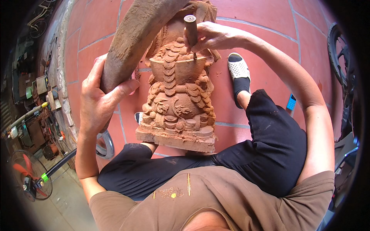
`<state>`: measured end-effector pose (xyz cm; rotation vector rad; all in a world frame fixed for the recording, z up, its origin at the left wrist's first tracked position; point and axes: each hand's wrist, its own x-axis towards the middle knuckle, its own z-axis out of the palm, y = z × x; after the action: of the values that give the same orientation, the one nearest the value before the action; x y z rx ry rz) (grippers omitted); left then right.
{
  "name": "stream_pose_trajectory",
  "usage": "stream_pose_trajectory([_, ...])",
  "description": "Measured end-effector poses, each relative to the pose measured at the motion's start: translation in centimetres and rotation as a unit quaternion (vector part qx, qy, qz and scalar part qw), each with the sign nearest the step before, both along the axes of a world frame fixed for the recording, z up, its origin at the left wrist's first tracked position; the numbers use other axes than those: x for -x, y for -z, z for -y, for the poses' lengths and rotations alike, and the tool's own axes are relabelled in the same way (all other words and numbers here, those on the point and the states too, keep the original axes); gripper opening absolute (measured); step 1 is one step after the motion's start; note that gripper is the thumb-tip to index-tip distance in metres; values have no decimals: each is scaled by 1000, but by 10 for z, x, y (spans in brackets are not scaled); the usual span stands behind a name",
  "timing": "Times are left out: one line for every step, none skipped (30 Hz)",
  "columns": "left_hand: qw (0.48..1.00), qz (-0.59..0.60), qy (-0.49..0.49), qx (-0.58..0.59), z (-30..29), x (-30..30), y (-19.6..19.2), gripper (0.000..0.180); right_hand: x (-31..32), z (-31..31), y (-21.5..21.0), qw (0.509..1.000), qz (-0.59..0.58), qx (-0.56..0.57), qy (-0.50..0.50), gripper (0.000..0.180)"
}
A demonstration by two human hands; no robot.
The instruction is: The person carves a wooden sculpture using a chisel and mallet. They repeatedly strike the chisel to shape the upper portion of the piece, occasionally adjusting the chisel position and clearing wood shavings with their hand.
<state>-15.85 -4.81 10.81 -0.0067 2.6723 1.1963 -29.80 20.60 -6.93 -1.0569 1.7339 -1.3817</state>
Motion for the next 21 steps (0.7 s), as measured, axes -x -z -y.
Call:
stream_pose_trajectory([1000, -3, -1, 1, -1, 0, 0, 51, -4, 0, 0, 1000, 3, 2, 20, 16])
stream_pose_trajectory([1000, -7, -1, 1, -2, 0, 1, 52, -8, 0, -1, 999, 5, 3, 40, 15])
stream_pose_trajectory([1000, -11, -1, 1, -3, 0, 1, 52, -11, 0, 0, 998, 8, 5, 59, 15])
stream_pose_trajectory([1000, -18, 3, -5, -3, 1, 1, 52, -11, 0, 5, 998, -20, 13, 64, 14])
stream_pose_trajectory([1000, -26, 7, -10, -4, 1, 0, 52, -11, 0, 9, 996, -48, 22, 68, 13])
stream_pose_trajectory([999, -33, 11, -15, -4, 0, 0, 52, -10, 0, 11, 994, -75, 31, 72, 13])
stream_pose_trajectory([999, -31, 8, -18, -6, 0, -1, 52, -9, -2, 12, 997, -50, -6, 66, 13])
stream_pose_trajectory([999, -29, 6, -21, -7, 0, -1, 52, -8, -3, 4, 997, -25, -43, 60, 13])
stream_pose_trajectory([999, -27, 3, -25, -7, 0, -2, 52, -8, -4, -1, 995, 0, -80, 54, 13])
stream_pose_trajectory([999, -29, 6, -15, -6, -1, -1, 52, -5, -3, 3, 996, -31, -55, 64, 15])
stream_pose_trajectory([999, -31, 10, -6, -4, 0, 0, 52, -2, -1, 5, 995, -62, -31, 76, 17])
stream_pose_trajectory([999, -32, 15, 3, -3, 0, 1, 52, -1, 0, 6, 992, -94, -7, 88, 19])
stream_pose_trajectory([1000, -28, 10, 1, -4, 0, 1, 52, 3, -4, 4, 996, -42, 16, 83, 23])
stream_pose_trajectory([1000, -24, 6, -2, -4, -1, 1, 53, 2, -3, 3, 995, -15, 5, 96, 24])
stream_pose_trajectory([1000, -19, 1, -4, -4, -1, 1, 53, 2, -3, 2, 994, 12, -6, 109, 24])
stream_pose_trajectory([1000, -22, 4, 0, -3, -1, 2, 53, 2, -2, 2, 992, 39, -17, 121, 24])
stream_pose_trajectory([1000, -25, 6, 5, -2, -1, 2, 53, -1, -3, 1, 991, 14, -31, 126, 25])
stream_pose_trajectory([1000, -28, 9, 9, -1, -1, 3, 53, -1, -2, 3, 992, 15, 1, 129, 26])
stream_pose_trajectory([1000, -25, 7, 6, -1, -1, 3, 52, -2, -1, 8, 991, 16, 34, 131, 27])
stream_pose_trajectory([1000, -22, 6, 3, -1, -1, 3, 52, -3, 0, 9, 989, 18, 66, 133, 28])
stream_pose_trajectory([1000, -19, 4, -1, 0, -1, 3, 52, -2, -1, 8, 989, 23, 50, 137, 30])
